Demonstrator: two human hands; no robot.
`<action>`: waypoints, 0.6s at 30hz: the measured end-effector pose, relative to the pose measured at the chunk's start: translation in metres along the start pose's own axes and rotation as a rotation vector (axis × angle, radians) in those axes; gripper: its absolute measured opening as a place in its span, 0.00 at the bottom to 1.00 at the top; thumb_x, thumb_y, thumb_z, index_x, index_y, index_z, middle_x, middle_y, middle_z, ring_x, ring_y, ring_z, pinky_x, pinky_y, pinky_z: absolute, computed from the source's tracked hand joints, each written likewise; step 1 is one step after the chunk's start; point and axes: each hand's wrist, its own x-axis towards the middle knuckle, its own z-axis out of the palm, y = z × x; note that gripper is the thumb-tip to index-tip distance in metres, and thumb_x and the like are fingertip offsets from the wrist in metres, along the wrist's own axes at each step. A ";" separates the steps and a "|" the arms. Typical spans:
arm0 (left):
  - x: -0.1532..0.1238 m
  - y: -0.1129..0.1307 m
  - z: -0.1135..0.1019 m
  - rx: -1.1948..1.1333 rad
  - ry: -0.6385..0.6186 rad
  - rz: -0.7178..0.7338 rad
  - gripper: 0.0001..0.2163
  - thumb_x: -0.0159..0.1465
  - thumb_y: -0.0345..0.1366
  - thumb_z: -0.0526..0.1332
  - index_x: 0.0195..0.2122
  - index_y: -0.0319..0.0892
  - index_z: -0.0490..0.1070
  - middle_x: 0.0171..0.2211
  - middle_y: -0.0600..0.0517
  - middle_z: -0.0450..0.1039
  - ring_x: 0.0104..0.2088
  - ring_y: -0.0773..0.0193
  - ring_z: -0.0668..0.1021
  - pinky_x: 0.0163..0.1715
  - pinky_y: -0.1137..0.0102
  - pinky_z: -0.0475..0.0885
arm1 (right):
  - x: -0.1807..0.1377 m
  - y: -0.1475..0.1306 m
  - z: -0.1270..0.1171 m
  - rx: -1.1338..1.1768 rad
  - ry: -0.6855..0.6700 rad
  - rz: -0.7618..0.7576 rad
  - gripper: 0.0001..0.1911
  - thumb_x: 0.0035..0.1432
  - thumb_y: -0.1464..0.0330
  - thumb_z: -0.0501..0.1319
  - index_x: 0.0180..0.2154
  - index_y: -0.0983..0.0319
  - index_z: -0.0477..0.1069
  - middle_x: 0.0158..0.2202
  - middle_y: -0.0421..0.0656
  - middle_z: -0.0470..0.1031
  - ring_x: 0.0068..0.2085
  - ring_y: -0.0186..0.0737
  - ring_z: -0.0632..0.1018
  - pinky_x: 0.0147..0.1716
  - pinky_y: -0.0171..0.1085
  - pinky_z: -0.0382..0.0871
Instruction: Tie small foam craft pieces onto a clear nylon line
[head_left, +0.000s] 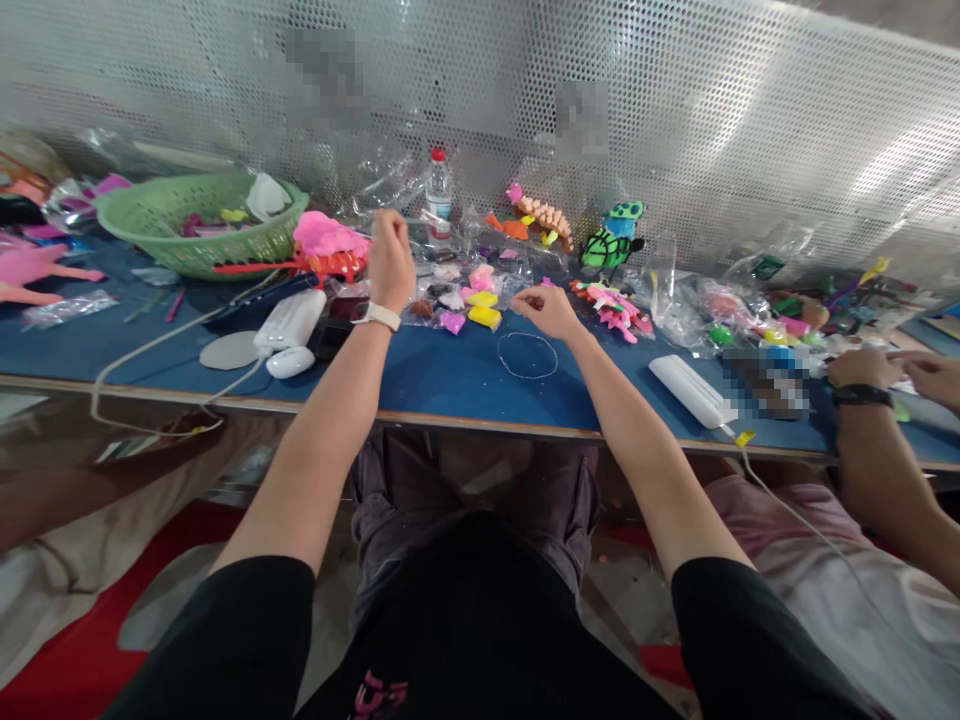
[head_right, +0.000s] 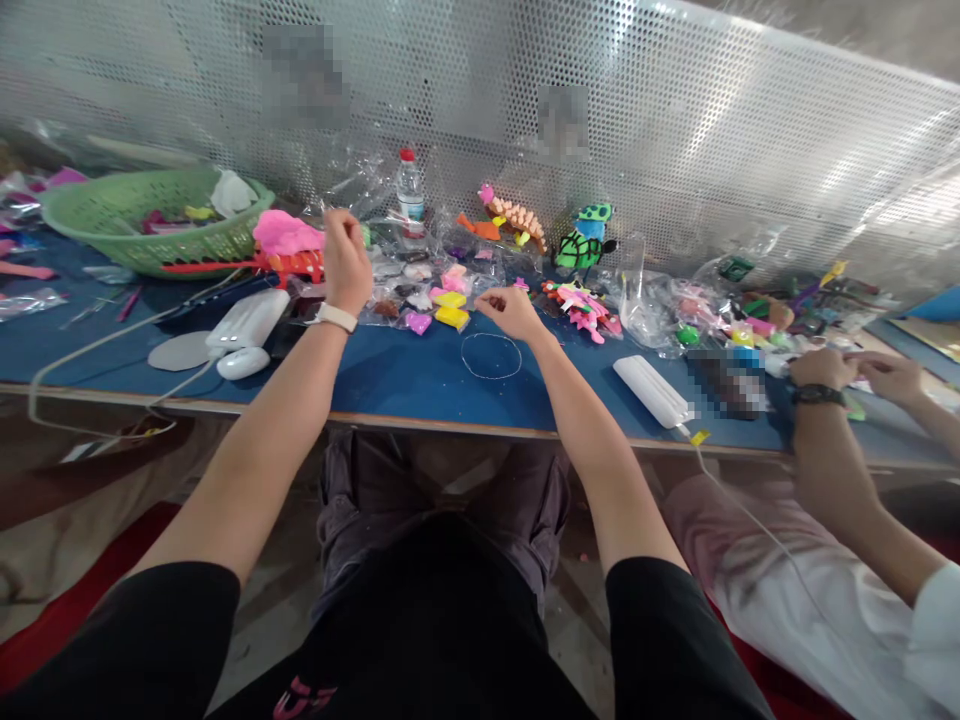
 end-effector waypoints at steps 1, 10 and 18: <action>-0.007 0.010 0.006 -0.007 -0.036 0.033 0.14 0.85 0.39 0.45 0.54 0.45 0.70 0.56 0.45 0.77 0.59 0.54 0.79 0.61 0.58 0.72 | 0.000 -0.003 0.002 0.057 0.026 0.003 0.27 0.68 0.42 0.67 0.46 0.59 0.85 0.32 0.44 0.79 0.29 0.40 0.74 0.34 0.44 0.70; -0.054 0.055 0.061 -0.106 -0.478 0.483 0.15 0.81 0.30 0.50 0.60 0.41 0.75 0.59 0.37 0.81 0.51 0.51 0.86 0.50 0.59 0.79 | 0.004 -0.015 0.017 0.273 0.135 0.035 0.40 0.61 0.28 0.63 0.39 0.58 0.82 0.35 0.45 0.80 0.25 0.36 0.76 0.24 0.40 0.71; -0.054 0.048 0.056 -0.211 -0.463 0.445 0.11 0.80 0.33 0.57 0.53 0.41 0.81 0.51 0.42 0.86 0.51 0.52 0.86 0.56 0.59 0.79 | 0.007 -0.016 0.025 0.442 0.152 0.109 0.36 0.60 0.31 0.69 0.41 0.59 0.82 0.37 0.46 0.82 0.28 0.36 0.80 0.21 0.37 0.70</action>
